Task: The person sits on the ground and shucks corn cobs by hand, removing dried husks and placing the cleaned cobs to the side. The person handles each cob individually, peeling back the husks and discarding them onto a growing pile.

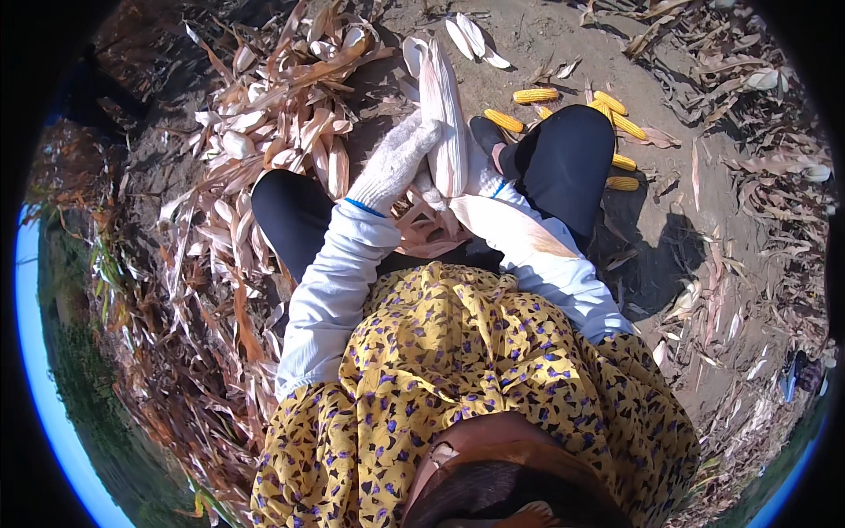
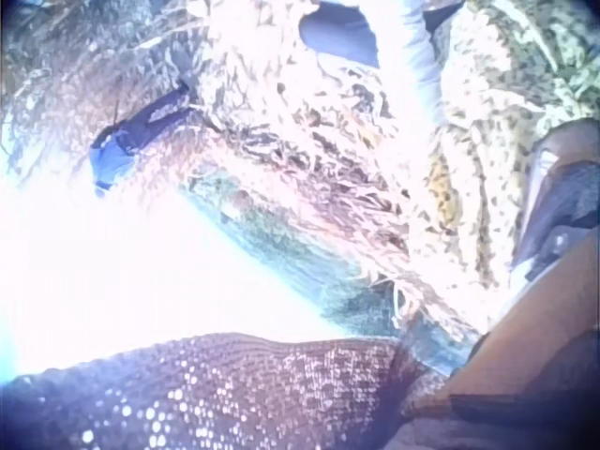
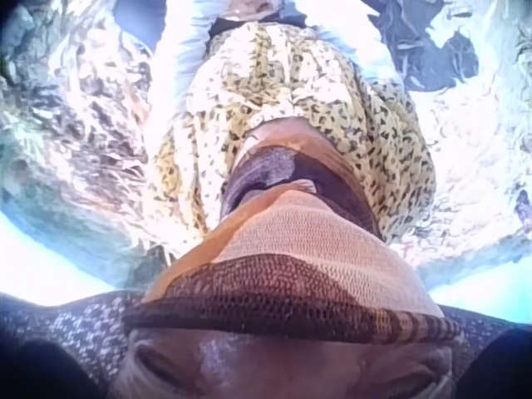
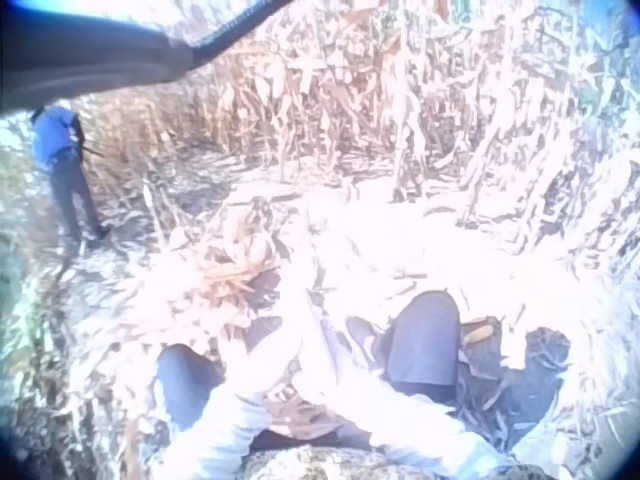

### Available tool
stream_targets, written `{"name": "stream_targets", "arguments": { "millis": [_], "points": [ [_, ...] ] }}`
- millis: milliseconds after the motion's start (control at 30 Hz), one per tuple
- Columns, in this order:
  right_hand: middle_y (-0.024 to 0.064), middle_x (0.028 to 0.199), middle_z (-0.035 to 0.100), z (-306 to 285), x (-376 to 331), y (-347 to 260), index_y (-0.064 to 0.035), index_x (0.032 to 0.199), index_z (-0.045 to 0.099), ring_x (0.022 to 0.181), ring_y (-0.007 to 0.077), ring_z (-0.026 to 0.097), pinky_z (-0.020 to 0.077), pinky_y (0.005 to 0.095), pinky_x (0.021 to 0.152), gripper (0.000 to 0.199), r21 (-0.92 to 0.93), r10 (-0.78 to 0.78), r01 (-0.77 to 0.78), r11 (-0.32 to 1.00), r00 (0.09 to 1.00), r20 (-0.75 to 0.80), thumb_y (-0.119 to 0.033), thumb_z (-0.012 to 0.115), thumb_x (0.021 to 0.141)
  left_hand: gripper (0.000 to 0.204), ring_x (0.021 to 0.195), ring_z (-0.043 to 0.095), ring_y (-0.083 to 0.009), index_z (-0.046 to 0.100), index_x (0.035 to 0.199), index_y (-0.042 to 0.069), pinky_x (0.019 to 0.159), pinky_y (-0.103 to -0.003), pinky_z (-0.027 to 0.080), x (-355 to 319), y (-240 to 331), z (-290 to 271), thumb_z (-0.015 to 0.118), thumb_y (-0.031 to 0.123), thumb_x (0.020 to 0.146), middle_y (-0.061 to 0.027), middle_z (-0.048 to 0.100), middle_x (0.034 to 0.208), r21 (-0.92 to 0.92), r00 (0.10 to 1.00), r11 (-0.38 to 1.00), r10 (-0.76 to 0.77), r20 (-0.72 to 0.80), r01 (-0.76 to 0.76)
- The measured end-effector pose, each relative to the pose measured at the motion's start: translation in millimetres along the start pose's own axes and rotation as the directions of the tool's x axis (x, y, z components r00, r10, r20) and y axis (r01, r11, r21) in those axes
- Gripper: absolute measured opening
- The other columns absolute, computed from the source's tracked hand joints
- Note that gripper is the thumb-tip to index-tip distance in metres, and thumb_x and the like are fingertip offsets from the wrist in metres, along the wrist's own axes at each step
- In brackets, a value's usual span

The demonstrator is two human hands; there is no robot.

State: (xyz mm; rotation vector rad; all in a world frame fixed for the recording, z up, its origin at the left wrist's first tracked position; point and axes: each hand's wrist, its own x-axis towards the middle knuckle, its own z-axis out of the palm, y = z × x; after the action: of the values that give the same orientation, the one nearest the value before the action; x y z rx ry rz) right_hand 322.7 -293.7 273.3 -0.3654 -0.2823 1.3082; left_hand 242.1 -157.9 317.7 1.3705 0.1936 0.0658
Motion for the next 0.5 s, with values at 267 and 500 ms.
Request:
{"name": "stream_targets", "arguments": {
  "millis": [267, 500],
  "points": [
    [0.0096, 0.089, 0.068, 9, -20, -51, -0.0031, 0.103, 0.064, 0.071, 0.0171, 0.067, 0.0544, 0.0278, 0.060, 0.024, -0.571, -0.487, 0.148, 0.807, 0.714, -0.503, -0.025, 0.066, 0.093, 0.043, 0.088, 0.061, -0.0150, 0.056, 0.121, -0.002, 0.078, -0.029, 0.051, 2, 19, -14, 0.063, 0.032, 0.095, -0.0089, 0.065, 0.100, 0.098, 0.894, 0.983, 0.179, -0.411, -0.152],
    [0.0171, 0.101, 0.069, -4, -26, -70, 0.0034, 0.120, 0.059, 0.085, 0.0275, 0.070, 0.0598, 0.0401, 0.073, 0.031, -0.447, -0.395, 0.268, 0.853, 0.892, -0.218, -0.019, 0.057, 0.099, 0.046, 0.090, 0.065, -0.0189, 0.058, 0.126, 0.001, 0.081, -0.032, 0.051, -6, 46, -28, 0.069, 0.027, 0.089, -0.0111, 0.069, 0.102, 0.586, 0.786, 0.805, 0.420, -0.453, -0.092]
  ]
}}
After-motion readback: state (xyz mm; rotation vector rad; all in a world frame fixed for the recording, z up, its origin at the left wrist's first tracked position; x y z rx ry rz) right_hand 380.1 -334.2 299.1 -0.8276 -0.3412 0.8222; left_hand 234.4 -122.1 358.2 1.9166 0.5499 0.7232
